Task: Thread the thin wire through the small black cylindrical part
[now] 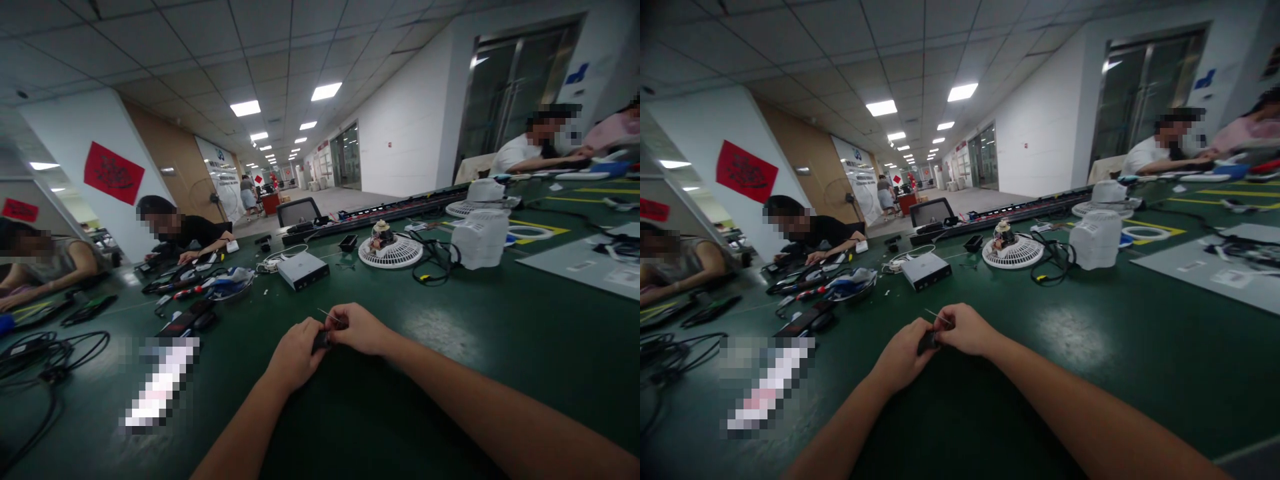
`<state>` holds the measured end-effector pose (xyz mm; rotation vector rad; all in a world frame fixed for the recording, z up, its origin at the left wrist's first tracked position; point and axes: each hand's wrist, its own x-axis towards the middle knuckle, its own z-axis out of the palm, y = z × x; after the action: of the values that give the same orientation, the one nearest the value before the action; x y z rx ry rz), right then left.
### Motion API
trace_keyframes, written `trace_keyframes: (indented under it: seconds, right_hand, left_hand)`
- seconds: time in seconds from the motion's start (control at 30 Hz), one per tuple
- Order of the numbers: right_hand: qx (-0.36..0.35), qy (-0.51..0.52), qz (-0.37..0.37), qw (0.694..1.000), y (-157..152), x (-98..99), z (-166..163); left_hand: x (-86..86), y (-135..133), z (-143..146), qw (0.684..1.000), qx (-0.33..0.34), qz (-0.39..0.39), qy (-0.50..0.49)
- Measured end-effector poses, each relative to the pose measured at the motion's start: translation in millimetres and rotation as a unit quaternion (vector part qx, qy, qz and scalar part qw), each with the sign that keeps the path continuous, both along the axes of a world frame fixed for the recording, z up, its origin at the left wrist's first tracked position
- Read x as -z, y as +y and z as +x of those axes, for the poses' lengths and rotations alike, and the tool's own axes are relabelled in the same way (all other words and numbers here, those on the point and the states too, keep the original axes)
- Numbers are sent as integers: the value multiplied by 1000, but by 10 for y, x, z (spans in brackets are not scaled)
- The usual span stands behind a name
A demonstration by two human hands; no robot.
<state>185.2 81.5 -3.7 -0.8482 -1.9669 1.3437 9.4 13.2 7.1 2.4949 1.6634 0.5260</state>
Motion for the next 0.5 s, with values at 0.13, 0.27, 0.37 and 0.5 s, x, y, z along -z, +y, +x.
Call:
trace_keyframes:
  seconds: [0.13,0.27,0.37,0.5]
  right_hand:
    - [32,-77,100,992,2,7,46]
    - [69,-125,162,976,-57,8,35]
    - [70,-128,142,979,-111,16,-3]
    - [34,-109,97,989,-186,15,-11]
  left_hand:
    - [6,-3,-7,1000,19,6,-1]
    - [77,9,19,1000,16,9,-23]
    - [136,11,54,1000,-5,10,-21]
    - [166,-41,61,1000,5,-10,-4]
